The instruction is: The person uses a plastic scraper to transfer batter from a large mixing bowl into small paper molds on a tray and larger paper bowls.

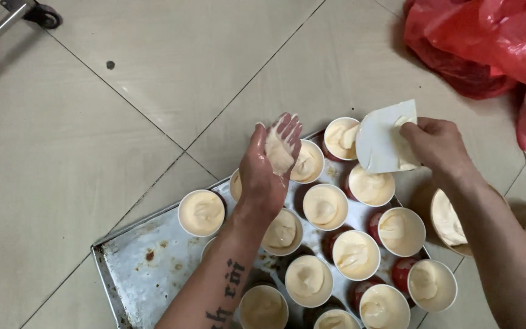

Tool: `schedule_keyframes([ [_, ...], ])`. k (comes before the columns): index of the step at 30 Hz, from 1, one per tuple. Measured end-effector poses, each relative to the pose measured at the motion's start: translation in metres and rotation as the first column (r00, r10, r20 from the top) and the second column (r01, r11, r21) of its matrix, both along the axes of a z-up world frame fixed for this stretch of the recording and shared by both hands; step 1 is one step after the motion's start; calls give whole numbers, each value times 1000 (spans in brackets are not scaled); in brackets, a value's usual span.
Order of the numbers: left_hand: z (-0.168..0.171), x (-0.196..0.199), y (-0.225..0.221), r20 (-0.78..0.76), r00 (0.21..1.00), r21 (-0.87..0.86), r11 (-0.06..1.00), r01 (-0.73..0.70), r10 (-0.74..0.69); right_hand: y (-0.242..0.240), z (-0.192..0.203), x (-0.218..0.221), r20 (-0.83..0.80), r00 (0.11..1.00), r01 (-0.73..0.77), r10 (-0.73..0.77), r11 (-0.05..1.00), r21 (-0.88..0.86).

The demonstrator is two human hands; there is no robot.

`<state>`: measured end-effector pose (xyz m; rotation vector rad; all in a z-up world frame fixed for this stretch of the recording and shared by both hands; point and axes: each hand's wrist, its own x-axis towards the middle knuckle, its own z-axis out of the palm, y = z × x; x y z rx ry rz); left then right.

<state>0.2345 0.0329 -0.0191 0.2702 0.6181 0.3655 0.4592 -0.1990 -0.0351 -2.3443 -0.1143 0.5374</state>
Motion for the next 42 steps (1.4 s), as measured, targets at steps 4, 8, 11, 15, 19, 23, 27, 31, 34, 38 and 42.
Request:
schedule_keyframes([
  [4, 15, -2, 3, -34, 999, 42, 999, 34, -32, -8, 9, 3, -151, 980, 140, -128, 988, 71],
  [8, 11, -1, 2, -102, 991, 128, 987, 96, -83, -8, 31, -5, -296, 930, 277, -218, 946, 172],
  [11, -1, 4, 0, -80, 990, 170, 977, 126, -114, -15, 43, -7, -350, 894, 344, -280, 929, 135],
  [15, 4, 12, -12, -92, 969, 260, 934, 246, -230, -7, 77, -35, -369, 911, 184, -186, 982, -40],
  [19, 22, 8, -27, -109, 920, 313, 866, 391, -376, 7, 86, -67, -408, 905, 81, -121, 990, -114],
  [23, 26, -10, -34, -203, 852, 491, 703, 515, -483, 11, 86, -85, -478, 877, 39, -52, 999, -37],
  [27, 10, -33, -43, -397, 842, 514, 672, 533, -365, 5, 64, -89, -449, 891, 116, -72, 991, 72],
  [31, -5, -58, -57, -335, 897, 512, 743, 430, -288, 35, 91, -130, -511, 831, 292, -219, 954, 66],
  [34, 1, -82, -71, -230, 916, 580, 709, 400, -329, 28, 62, -125, -502, 848, 325, -173, 917, 233],
  [38, -7, -104, -75, 79, 892, 314, 860, 402, -446, 21, 55, -126, -191, 981, 107, -47, 940, 323],
  [42, -4, -130, -26, 31, 948, 40, 948, 316, -317, 9, 81, -128, 65, 998, -2, -9, 986, 168],
])
